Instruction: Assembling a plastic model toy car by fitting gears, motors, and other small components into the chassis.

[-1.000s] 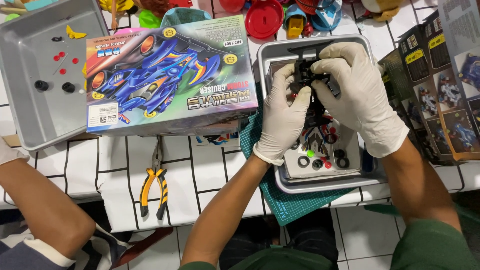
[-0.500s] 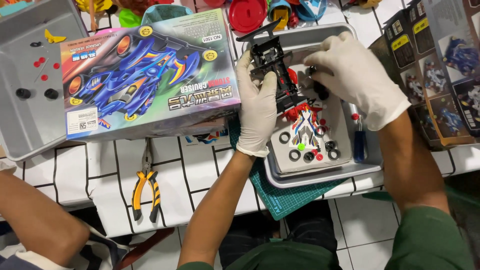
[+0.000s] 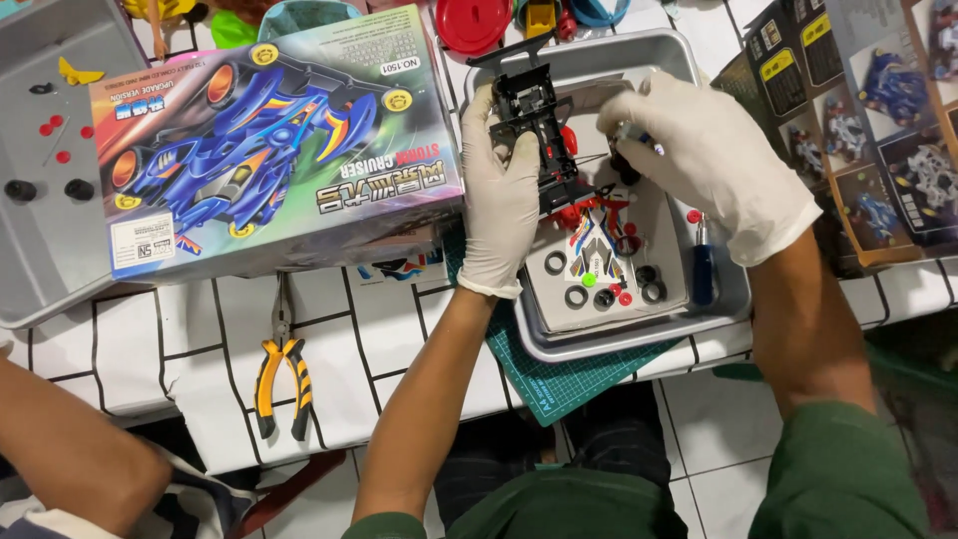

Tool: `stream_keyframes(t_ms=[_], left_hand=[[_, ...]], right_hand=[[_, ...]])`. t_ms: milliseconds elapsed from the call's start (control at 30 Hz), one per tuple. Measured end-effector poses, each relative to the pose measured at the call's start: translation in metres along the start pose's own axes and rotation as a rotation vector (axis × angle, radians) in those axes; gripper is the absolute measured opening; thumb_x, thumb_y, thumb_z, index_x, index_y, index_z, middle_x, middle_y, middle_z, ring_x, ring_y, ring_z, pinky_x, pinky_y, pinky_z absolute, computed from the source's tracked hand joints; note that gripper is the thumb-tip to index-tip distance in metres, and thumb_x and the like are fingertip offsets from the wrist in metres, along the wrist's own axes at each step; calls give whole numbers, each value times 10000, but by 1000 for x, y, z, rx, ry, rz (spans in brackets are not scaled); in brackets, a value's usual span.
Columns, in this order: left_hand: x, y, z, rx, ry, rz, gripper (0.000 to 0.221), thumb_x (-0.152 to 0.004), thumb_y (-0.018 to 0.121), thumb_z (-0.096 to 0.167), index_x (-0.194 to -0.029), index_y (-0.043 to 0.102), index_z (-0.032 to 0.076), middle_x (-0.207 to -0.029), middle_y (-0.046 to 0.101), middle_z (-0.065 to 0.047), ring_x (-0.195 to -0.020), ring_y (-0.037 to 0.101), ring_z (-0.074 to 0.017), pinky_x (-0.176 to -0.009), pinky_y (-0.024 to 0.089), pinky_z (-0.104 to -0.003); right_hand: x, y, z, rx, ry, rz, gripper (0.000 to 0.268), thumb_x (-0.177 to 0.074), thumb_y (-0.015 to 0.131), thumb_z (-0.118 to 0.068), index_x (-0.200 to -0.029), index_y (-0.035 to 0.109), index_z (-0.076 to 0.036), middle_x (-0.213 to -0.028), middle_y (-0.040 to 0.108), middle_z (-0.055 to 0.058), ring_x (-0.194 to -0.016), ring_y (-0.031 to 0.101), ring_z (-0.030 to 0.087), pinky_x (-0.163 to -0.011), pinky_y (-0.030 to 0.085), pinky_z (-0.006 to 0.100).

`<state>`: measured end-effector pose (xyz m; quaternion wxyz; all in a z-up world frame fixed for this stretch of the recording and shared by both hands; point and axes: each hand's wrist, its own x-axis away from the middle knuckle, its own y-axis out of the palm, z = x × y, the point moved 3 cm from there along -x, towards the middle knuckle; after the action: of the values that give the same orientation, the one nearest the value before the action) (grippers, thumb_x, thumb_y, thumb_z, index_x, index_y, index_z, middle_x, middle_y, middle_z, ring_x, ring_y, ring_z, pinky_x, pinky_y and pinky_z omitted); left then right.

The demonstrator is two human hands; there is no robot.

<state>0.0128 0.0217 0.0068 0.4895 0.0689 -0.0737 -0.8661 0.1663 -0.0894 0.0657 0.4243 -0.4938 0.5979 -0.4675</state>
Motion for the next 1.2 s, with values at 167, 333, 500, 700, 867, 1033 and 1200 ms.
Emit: stream_keyframes(t_ms=[167,333,500,700,867,1033,1200], left_hand=[[0,-4,-3,-18,-41,-44,587,-955,553,96,-1510,362,112,-1356,564,-120,-877,535,-123,-863,486,-265],[10,-3,9,-236,-38,-128,516,-906,613,96,-1385,426,138,-1331,609,-158,-1280,597,-272,-1057,464,-386],[8,-2,-23,-382,21,-194,553,-869,683,70,-1355,432,156,-1210,671,-174,-1076,717,-383,-849,609,-441],[12,7,-34,-602,238,-253,661,-814,714,-36,-1388,387,-6,-1260,514,-236,-1215,580,-470,-1033,522,-522],[20,15,-21,-1210,357,-271,317,-862,611,57,-1131,444,84,-1059,450,-128,-955,523,-322,-854,483,-445],[28,15,-2,-970,298,-234,317,-866,708,96,-1061,470,19,-983,432,-133,-853,504,-223,-781,486,-321],[32,23,7,-1438,489,-227,401,-955,609,403,-1086,556,27,-976,539,-137,-916,504,-274,-867,436,-402]], right_hand=[[15,2,-26,157,90,-257,236,-990,558,-94,-1043,784,-137,-1018,625,191,-799,697,372,-603,624,483],[34,16,-40,38,451,-310,230,-1068,469,-96,-992,602,76,-942,666,231,-764,701,376,-665,599,486],[48,76,6,766,-40,101,156,-880,693,-92,-879,646,-241,-849,546,21,-696,650,259,-563,519,339],[46,43,-4,429,136,73,52,-898,730,-219,-885,695,-184,-910,617,91,-707,706,353,-569,579,449],[41,4,-16,298,102,197,119,-988,747,-278,-1077,694,-221,-1005,551,76,-802,631,332,-580,535,461],[18,-11,-24,73,48,207,172,-969,775,-178,-1130,718,-164,-1094,586,87,-818,624,269,-579,527,437],[2,-9,-8,-110,-77,292,169,-994,763,-116,-1158,729,-142,-1112,568,79,-887,618,259,-724,514,423]])
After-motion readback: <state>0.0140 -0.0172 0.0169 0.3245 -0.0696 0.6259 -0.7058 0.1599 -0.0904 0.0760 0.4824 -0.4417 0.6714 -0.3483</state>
